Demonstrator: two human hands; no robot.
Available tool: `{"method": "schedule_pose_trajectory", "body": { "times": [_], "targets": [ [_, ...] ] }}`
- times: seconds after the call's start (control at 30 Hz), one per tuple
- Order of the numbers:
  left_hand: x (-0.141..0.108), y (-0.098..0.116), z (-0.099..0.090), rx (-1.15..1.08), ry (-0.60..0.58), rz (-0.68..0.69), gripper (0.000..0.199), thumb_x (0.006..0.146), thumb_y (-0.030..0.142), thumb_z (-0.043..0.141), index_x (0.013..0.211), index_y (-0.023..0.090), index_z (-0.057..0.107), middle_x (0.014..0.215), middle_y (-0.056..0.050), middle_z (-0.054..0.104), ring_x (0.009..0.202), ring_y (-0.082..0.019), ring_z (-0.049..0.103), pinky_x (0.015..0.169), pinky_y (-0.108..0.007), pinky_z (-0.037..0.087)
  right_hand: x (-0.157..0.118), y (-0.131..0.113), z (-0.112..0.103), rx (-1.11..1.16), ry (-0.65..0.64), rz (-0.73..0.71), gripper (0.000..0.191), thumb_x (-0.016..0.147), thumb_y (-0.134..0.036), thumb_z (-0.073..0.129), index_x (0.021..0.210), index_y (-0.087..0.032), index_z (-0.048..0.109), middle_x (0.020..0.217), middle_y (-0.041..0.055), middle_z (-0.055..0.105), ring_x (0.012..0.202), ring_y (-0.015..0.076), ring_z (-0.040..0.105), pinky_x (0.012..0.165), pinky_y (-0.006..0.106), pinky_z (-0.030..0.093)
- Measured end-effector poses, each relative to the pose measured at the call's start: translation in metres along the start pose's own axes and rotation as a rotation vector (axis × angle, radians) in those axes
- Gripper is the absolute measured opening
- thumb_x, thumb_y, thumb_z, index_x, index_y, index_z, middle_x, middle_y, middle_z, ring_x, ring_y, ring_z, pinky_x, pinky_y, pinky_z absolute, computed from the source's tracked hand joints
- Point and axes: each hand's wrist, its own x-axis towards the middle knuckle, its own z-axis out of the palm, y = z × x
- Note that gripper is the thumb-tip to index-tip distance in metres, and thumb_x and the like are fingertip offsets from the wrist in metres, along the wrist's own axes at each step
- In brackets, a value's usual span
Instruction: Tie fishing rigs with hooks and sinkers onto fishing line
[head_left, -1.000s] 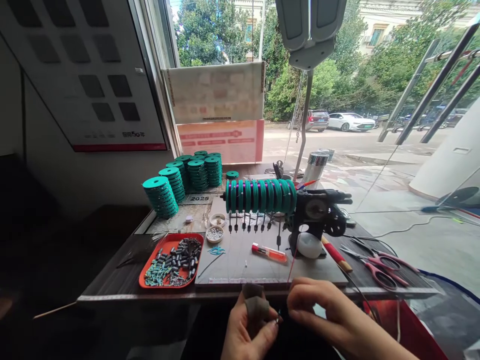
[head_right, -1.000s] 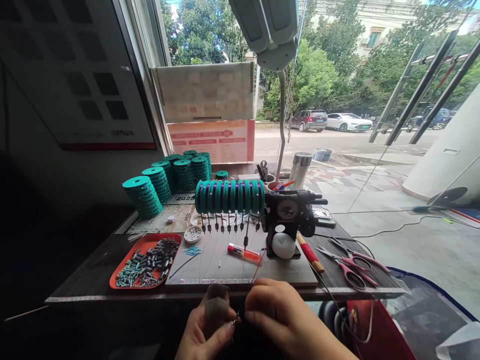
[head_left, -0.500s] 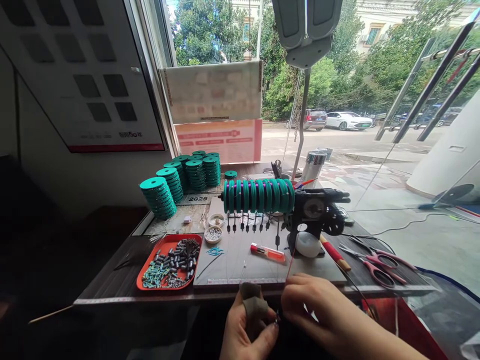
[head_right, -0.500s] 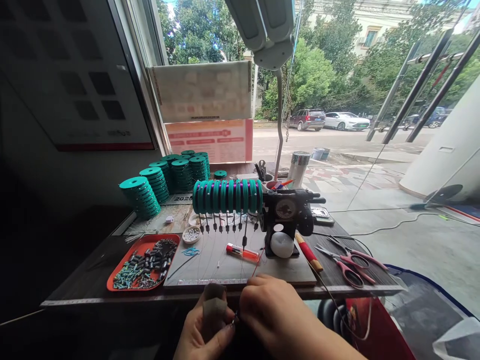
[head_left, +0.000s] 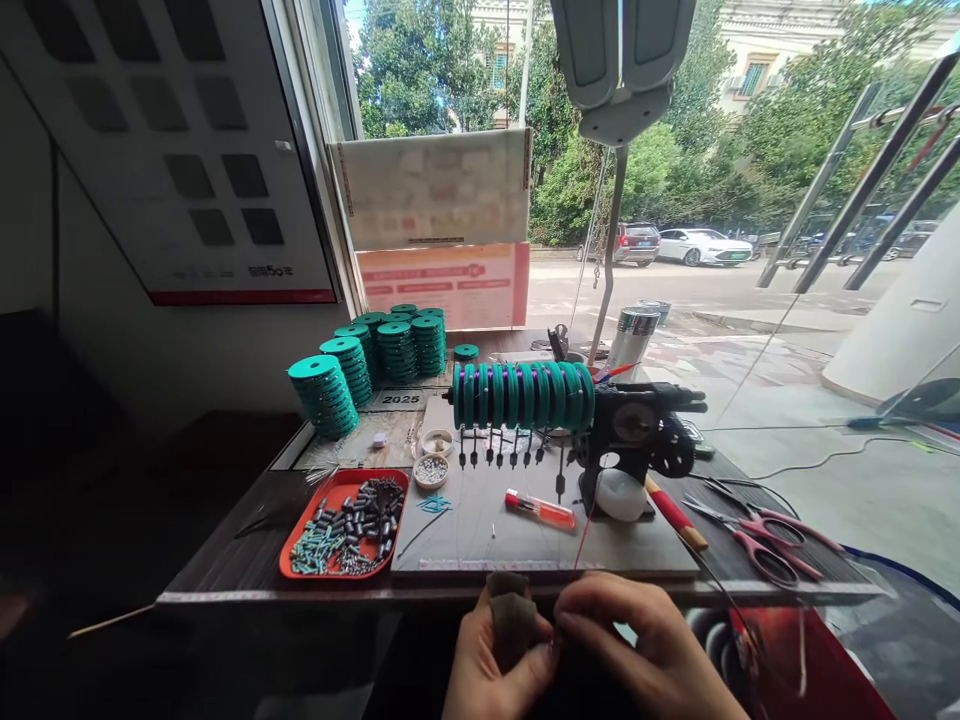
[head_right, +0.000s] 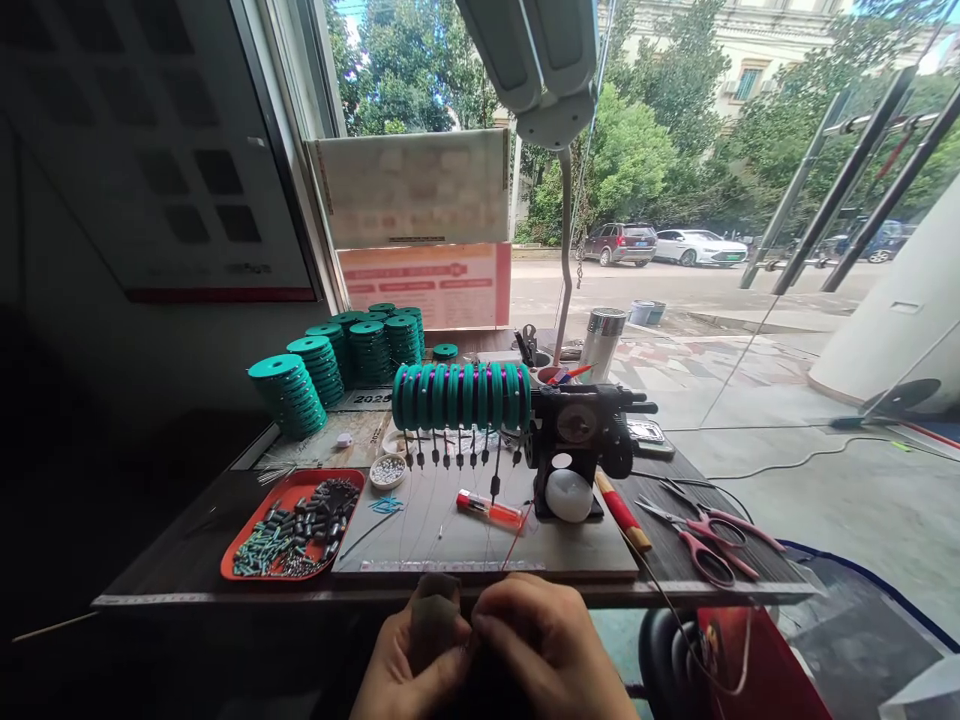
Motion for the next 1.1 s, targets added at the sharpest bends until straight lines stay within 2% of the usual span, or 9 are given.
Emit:
{"method": "schedule_pose_trajectory", "body": {
  "times": [0.13, 0.27, 0.33, 0.53, 0.63, 0.77, 0.87, 1.0, 1.1],
  "targets": [
    [-0.002, 0.002, 0.000, -0.083, -0.008, -0.142, 0.017, 0.049, 0.005, 0.058, 0.058, 0.016, 0.065, 0.062, 0.002, 0.055, 0.063, -0.014, 0.049, 0.059, -0.023, 0.035, 0.001, 0.000, 0.004, 0.052, 0.037, -0.009, 0.024, 0.083, -0.031, 0.054, 0.069, -0.016, 0.066, 0.064, 0.0018, 0.064, 0.060, 0.0142, 0.058, 0.056, 0.021, 0.043],
    [-0.005, 0.003, 0.000, -0.109, 0.064, -0.223, 0.023, 0.047, 0.004, 0.054, 0.064, 0.016, 0.064, 0.059, 0.003, 0.058, 0.062, -0.013, 0.049, 0.060, -0.024, 0.035, 0.003, -0.004, 0.002, 0.052, -0.002, -0.020, 0.023, 0.082, -0.033, 0.059, 0.066, -0.017, 0.067, 0.061, 0.0005, 0.064, 0.058, 0.0133, 0.058, 0.054, 0.020, 0.041],
    [-0.005, 0.001, -0.001, -0.130, 0.026, -0.231, 0.022, 0.047, 0.004, 0.055, 0.062, 0.016, 0.064, 0.057, 0.004, 0.056, 0.061, -0.013, 0.047, 0.059, -0.023, 0.035, 0.003, -0.005, 0.002, 0.041, -0.003, -0.028, 0.022, 0.081, -0.033, 0.060, 0.067, -0.018, 0.068, 0.062, 0.0001, 0.064, 0.058, 0.0130, 0.058, 0.054, 0.019, 0.041],
    [-0.004, -0.001, -0.004, -0.163, -0.003, -0.269, 0.020, 0.050, 0.004, 0.060, 0.065, 0.016, 0.064, 0.062, 0.004, 0.056, 0.064, -0.013, 0.048, 0.060, -0.023, 0.036, 0.002, -0.008, 0.001, -0.003, -0.020, -0.060, 0.022, 0.082, -0.034, 0.060, 0.070, -0.018, 0.069, 0.063, 0.0002, 0.063, 0.058, 0.0121, 0.058, 0.055, 0.018, 0.042],
    [-0.004, 0.000, -0.004, -0.174, -0.034, -0.246, 0.016, 0.050, 0.007, 0.067, 0.064, 0.016, 0.064, 0.062, 0.004, 0.055, 0.064, -0.013, 0.047, 0.060, -0.023, 0.036, 0.002, -0.009, 0.001, -0.024, -0.008, -0.086, 0.023, 0.083, -0.035, 0.060, 0.070, -0.018, 0.069, 0.063, 0.0003, 0.063, 0.058, 0.0117, 0.058, 0.054, 0.017, 0.042],
    [-0.002, 0.002, -0.003, -0.204, -0.111, -0.203, 0.020, 0.054, 0.024, 0.078, 0.067, 0.014, 0.067, 0.062, 0.002, 0.055, 0.062, -0.012, 0.047, 0.059, -0.023, 0.035, 0.005, -0.009, 0.002, -0.029, 0.013, -0.106, 0.028, 0.084, -0.037, 0.057, 0.068, -0.017, 0.069, 0.063, 0.0012, 0.063, 0.057, 0.0117, 0.058, 0.052, 0.017, 0.042],
    [0.000, 0.000, -0.001, -0.228, -0.134, -0.212, 0.025, 0.058, 0.033, 0.078, 0.068, 0.012, 0.067, 0.059, 0.002, 0.053, 0.055, -0.008, 0.042, 0.053, -0.021, 0.032, 0.006, -0.010, 0.003, -0.015, 0.000, -0.087, 0.026, 0.083, -0.033, 0.057, 0.067, -0.016, 0.068, 0.061, 0.0014, 0.063, 0.056, 0.0116, 0.058, 0.053, 0.017, 0.043],
    [0.003, -0.006, 0.002, -0.427, -0.087, -0.289, 0.023, 0.054, 0.028, 0.082, 0.063, 0.014, 0.067, 0.057, 0.001, 0.057, 0.053, -0.008, 0.047, 0.051, -0.020, 0.033, 0.002, -0.009, 0.001, 0.024, 0.050, -0.039, 0.020, 0.082, -0.034, 0.057, 0.076, -0.018, 0.068, 0.068, 0.0023, 0.066, 0.062, 0.0143, 0.060, 0.057, 0.020, 0.045],
    [0.003, -0.010, 0.004, -0.574, -0.054, -0.385, 0.022, 0.049, 0.022, 0.084, 0.058, 0.014, 0.067, 0.056, 0.001, 0.059, 0.054, -0.008, 0.051, 0.055, -0.019, 0.038, -0.007, -0.003, 0.001, 0.052, 0.094, -0.009, 0.025, 0.083, -0.036, 0.054, 0.073, -0.018, 0.068, 0.068, 0.0033, 0.063, 0.061, 0.0150, 0.059, 0.055, 0.022, 0.045]
  ]
}}
